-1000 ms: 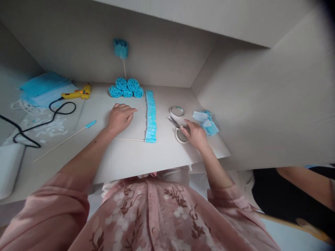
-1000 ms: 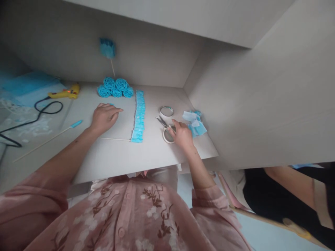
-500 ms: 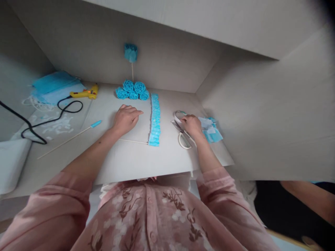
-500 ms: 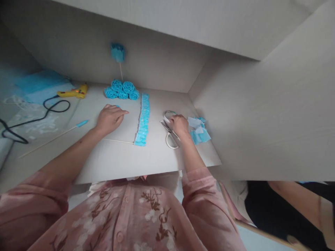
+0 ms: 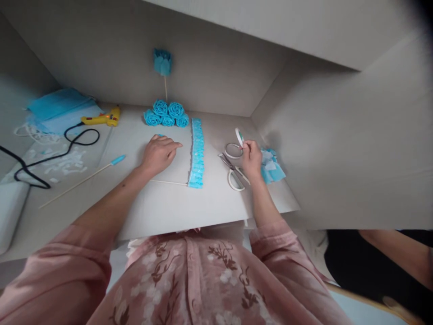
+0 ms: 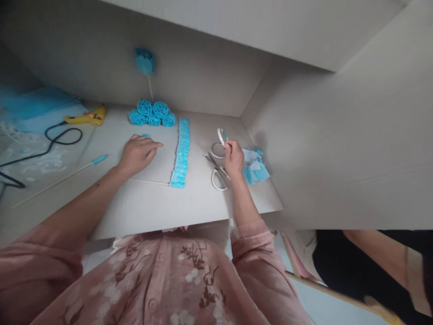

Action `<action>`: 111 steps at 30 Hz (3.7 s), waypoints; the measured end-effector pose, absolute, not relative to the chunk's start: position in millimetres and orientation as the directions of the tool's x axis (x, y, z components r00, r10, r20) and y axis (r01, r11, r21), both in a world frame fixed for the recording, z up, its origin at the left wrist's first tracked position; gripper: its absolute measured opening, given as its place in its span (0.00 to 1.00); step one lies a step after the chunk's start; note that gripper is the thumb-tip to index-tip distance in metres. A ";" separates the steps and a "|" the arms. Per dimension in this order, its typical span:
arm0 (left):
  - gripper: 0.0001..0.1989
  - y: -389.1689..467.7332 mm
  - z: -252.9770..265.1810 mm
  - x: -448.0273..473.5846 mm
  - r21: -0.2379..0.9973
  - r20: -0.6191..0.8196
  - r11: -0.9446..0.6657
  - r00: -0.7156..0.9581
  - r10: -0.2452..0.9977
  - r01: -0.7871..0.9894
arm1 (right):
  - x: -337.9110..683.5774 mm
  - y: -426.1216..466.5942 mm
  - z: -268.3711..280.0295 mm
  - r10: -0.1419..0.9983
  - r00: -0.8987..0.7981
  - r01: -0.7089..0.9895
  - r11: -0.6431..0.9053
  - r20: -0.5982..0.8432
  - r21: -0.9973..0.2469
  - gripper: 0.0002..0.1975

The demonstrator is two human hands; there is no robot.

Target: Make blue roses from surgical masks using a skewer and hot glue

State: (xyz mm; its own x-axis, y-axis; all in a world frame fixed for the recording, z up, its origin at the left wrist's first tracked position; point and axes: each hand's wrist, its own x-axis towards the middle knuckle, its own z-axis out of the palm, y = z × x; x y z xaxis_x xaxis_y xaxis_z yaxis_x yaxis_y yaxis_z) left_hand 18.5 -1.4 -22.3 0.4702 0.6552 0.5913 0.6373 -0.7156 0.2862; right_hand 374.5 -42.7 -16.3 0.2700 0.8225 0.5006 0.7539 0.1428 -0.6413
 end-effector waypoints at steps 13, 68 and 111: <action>0.24 -35.6 5.6 47.8 0.956 0.143 0.040 0.579 0.803 -0.292 | 277.6 -80.7 4.9 0.990 -0.100 -0.281 0.064 0.095 -0.958 0.25; 0.30 -9.2 5.5 35.4 0.868 -0.009 0.204 0.397 0.918 -0.452 | 262.1 -70.3 20.7 0.714 -0.697 -0.180 -0.255 -0.060 -0.950 0.42; 0.22 -22.2 -11.9 45.5 0.939 0.177 0.030 0.554 0.814 -0.343 | 241.3 -57.3 -4.2 0.743 -0.664 -0.451 -0.313 0.080 -0.836 0.32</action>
